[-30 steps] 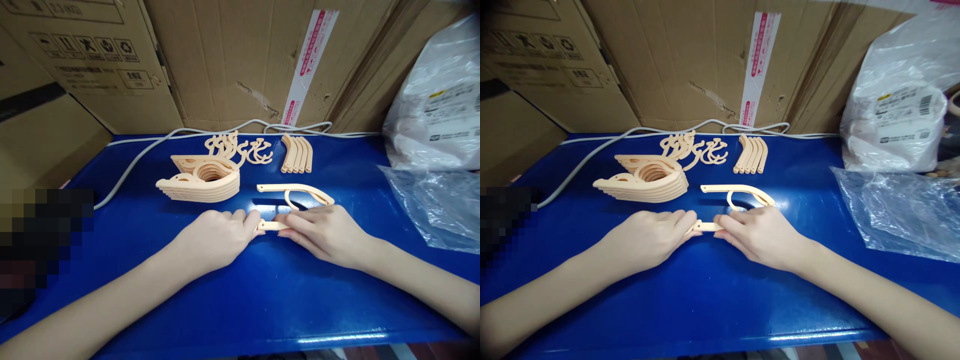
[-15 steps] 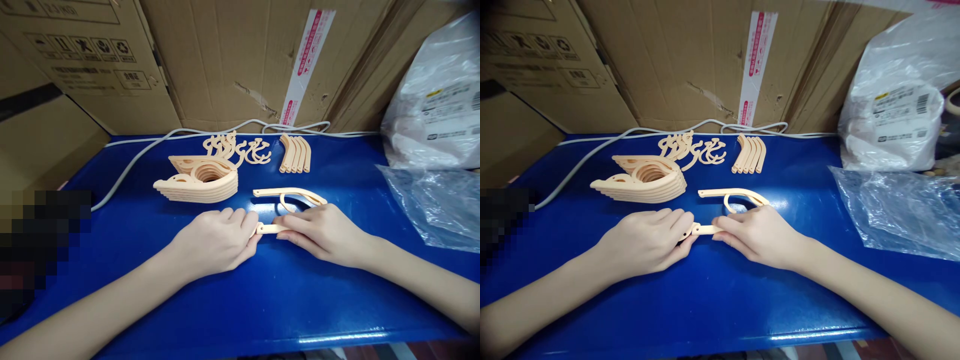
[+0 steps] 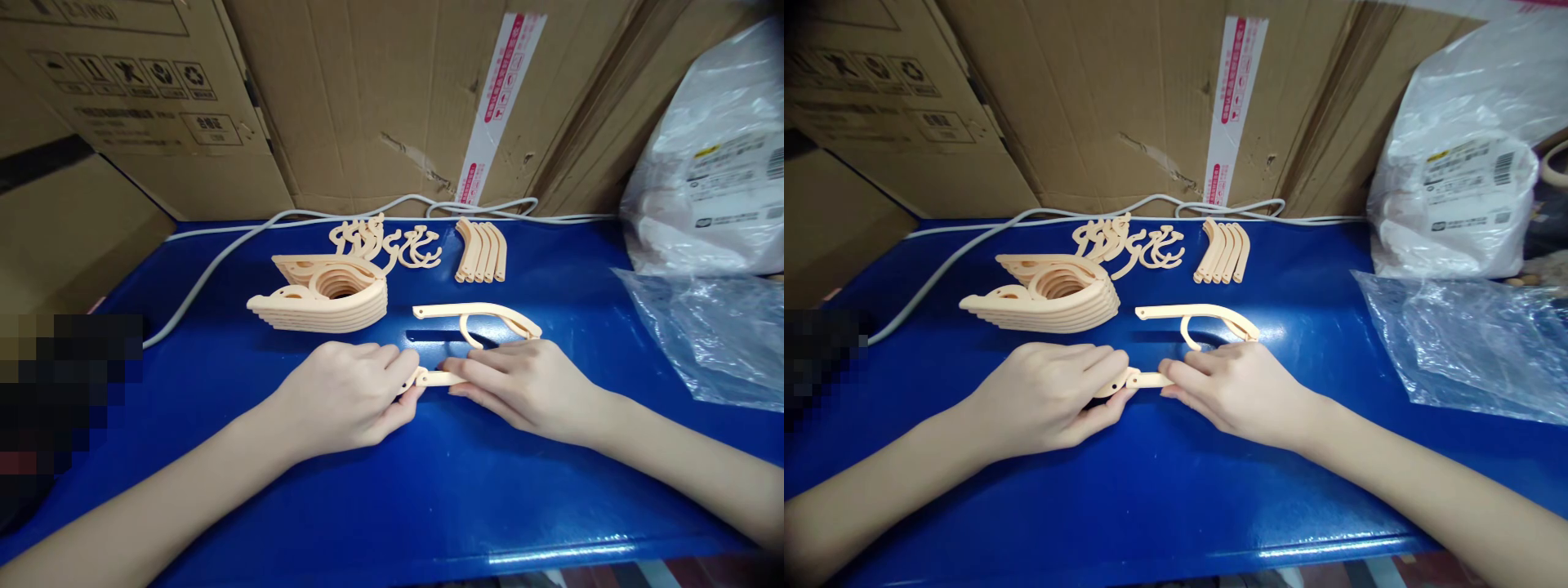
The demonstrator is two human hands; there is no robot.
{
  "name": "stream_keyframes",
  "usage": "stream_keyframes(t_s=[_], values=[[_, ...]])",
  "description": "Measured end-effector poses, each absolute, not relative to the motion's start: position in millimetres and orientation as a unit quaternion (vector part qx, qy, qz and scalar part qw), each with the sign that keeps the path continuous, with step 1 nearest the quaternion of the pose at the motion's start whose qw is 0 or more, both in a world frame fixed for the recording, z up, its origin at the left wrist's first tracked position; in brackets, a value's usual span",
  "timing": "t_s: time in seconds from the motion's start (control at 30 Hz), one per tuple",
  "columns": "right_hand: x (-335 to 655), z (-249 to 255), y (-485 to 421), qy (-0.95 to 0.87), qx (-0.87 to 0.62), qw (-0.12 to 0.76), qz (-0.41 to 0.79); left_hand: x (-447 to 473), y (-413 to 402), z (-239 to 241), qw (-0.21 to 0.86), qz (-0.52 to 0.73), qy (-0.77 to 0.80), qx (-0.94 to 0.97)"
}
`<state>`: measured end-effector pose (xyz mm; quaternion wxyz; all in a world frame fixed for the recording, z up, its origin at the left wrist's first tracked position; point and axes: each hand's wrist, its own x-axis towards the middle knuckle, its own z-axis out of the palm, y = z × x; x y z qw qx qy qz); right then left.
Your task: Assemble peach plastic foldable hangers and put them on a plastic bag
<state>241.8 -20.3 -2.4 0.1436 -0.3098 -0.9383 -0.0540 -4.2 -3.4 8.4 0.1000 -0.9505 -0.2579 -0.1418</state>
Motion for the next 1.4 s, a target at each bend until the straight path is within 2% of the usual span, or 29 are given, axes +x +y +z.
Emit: stream_keyframes(t_s=[0.2,0.5,1.4], values=[[240.8,-4.2,-20.9,-0.937,-0.310,0.149,-0.062,-5.4,-2.7,7.8,0.081,-0.147,-0.260,-0.951],[240.0,-6.5,-20.8,-0.937,-0.309,0.150,-0.068,-6.0,-1.8,4.9,-0.005,-0.159,-0.273,-0.949],[240.7,-5.2,-18.1,-0.937,-0.315,0.146,-0.040,-4.4,-1.7,5.4,0.008,-0.156,-0.268,-0.950]])
